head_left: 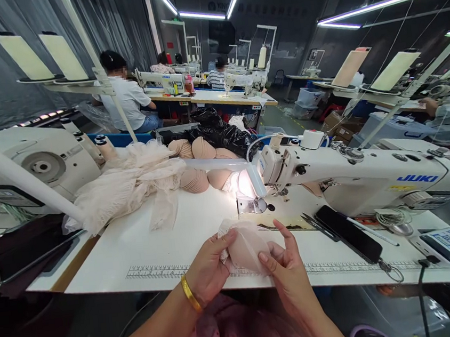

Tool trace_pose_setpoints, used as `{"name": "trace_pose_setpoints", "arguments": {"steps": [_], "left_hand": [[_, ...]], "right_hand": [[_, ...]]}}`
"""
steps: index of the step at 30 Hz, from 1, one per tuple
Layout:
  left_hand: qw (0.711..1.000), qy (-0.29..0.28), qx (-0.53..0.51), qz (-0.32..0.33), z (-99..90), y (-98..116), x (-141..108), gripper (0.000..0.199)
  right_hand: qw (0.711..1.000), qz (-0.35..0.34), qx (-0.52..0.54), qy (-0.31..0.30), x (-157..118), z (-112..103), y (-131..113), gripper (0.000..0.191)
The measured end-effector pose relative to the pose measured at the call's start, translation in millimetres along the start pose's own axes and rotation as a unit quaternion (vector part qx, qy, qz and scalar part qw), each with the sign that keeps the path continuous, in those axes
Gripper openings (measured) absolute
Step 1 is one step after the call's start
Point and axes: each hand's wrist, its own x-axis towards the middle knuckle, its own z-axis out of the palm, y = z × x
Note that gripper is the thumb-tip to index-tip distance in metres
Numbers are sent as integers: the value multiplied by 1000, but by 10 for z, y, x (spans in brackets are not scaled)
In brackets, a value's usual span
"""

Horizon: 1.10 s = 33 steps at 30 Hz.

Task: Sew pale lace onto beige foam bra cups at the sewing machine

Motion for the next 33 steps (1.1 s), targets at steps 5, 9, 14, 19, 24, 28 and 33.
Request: {"name": "trace_pose_setpoints", "arguments": {"steps": [5, 9, 14, 19, 24, 28, 33], "left_hand": [[999, -29, 16, -4, 25, 12, 32, 41], [1000, -14, 22, 0, 41, 11, 52, 46], [997, -27, 70, -10, 104, -17, 113, 52], [988, -91, 124, -9, 95, 138, 132, 49], [771, -397, 492, 75, 112, 487, 132, 8], [427, -450, 736, 269, 197, 583, 482, 22], [317, -435, 795, 279, 199, 591, 1049, 18]], "right_hand": [[1000, -4, -5, 7, 11, -38, 11, 102], [1000, -15, -12, 9, 33, -60, 15, 101], [999, -25, -33, -4, 55, -62, 15, 102], [987, 1, -114, -115, 59, -290, -46, 108], [870, -228, -385, -208, 388, -591, -289, 54], [586, -490, -583, -276, 997, -565, -477, 19], [495, -497, -667, -250, 1521, -548, -415, 23]]}}
